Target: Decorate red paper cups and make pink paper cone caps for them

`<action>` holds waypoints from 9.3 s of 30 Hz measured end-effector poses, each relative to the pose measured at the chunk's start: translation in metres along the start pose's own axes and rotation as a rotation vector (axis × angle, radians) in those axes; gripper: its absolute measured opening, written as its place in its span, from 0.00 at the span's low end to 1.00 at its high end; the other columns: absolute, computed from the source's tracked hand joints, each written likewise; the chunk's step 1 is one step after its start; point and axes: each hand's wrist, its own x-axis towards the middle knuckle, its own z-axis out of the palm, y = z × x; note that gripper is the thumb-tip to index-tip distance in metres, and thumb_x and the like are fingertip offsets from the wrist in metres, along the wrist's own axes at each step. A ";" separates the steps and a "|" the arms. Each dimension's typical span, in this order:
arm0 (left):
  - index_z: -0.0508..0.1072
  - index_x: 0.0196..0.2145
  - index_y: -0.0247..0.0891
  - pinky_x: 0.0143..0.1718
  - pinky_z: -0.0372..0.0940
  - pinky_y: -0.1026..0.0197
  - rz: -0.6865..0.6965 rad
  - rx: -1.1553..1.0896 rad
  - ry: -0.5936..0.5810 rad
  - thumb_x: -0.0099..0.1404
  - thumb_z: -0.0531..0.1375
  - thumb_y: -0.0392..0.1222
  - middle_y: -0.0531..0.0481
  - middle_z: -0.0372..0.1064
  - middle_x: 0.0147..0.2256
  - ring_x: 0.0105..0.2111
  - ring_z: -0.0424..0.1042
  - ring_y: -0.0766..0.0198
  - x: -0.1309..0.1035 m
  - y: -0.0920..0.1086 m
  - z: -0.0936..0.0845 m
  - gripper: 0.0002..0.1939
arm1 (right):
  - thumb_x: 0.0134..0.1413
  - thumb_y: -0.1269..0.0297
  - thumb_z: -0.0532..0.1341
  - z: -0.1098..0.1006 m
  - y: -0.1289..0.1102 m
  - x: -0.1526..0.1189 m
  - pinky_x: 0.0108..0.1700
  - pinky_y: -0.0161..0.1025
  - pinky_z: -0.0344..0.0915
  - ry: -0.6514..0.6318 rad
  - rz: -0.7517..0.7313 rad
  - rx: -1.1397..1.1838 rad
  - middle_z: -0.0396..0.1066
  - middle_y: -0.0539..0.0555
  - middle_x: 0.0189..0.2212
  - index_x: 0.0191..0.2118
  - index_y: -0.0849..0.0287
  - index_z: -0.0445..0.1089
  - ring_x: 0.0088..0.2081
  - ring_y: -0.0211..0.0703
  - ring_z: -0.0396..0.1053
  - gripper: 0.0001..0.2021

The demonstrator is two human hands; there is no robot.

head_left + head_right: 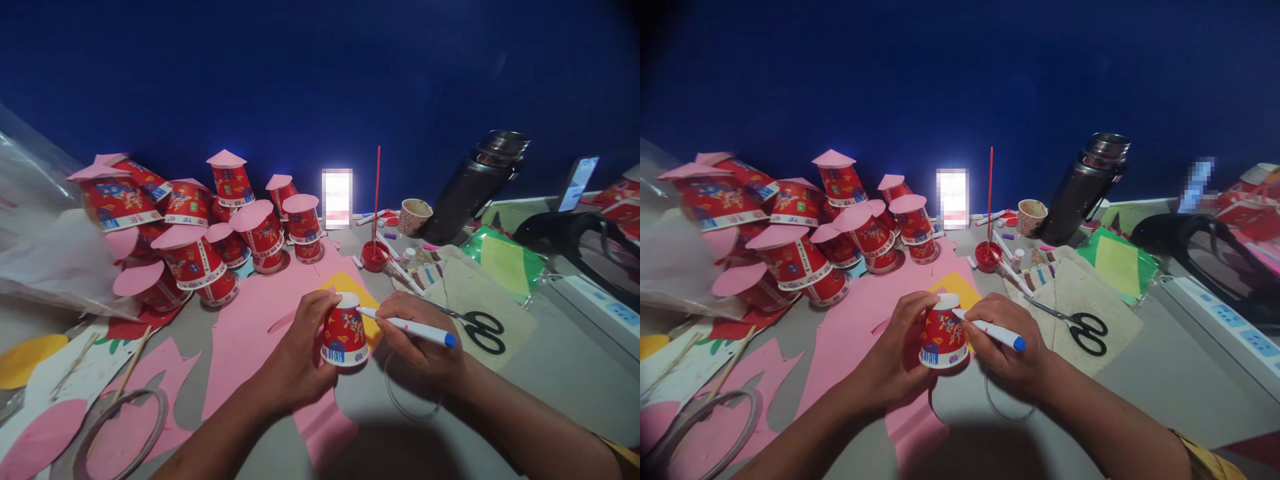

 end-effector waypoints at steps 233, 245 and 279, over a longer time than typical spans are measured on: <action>0.54 0.69 0.49 0.65 0.65 0.40 0.084 0.020 0.017 0.59 0.64 0.27 0.40 0.56 0.61 0.64 0.61 0.47 -0.001 0.002 0.003 0.44 | 0.67 0.74 0.58 0.000 -0.005 0.001 0.34 0.40 0.73 -0.104 -0.078 -0.019 0.77 0.52 0.29 0.43 0.55 0.70 0.29 0.44 0.75 0.07; 0.54 0.69 0.48 0.66 0.65 0.42 0.091 0.033 0.009 0.59 0.64 0.27 0.39 0.55 0.62 0.65 0.60 0.47 -0.002 0.001 0.002 0.45 | 0.68 0.73 0.58 -0.002 -0.008 0.002 0.33 0.40 0.74 -0.081 -0.066 0.022 0.78 0.54 0.29 0.43 0.57 0.70 0.30 0.44 0.76 0.06; 0.60 0.63 0.51 0.60 0.70 0.43 -0.189 -0.072 0.199 0.57 0.75 0.45 0.44 0.60 0.61 0.61 0.68 0.48 0.003 0.008 -0.001 0.42 | 0.67 0.69 0.64 -0.004 0.008 -0.009 0.40 0.38 0.76 -0.043 0.028 -0.062 0.80 0.54 0.35 0.50 0.57 0.71 0.36 0.43 0.79 0.08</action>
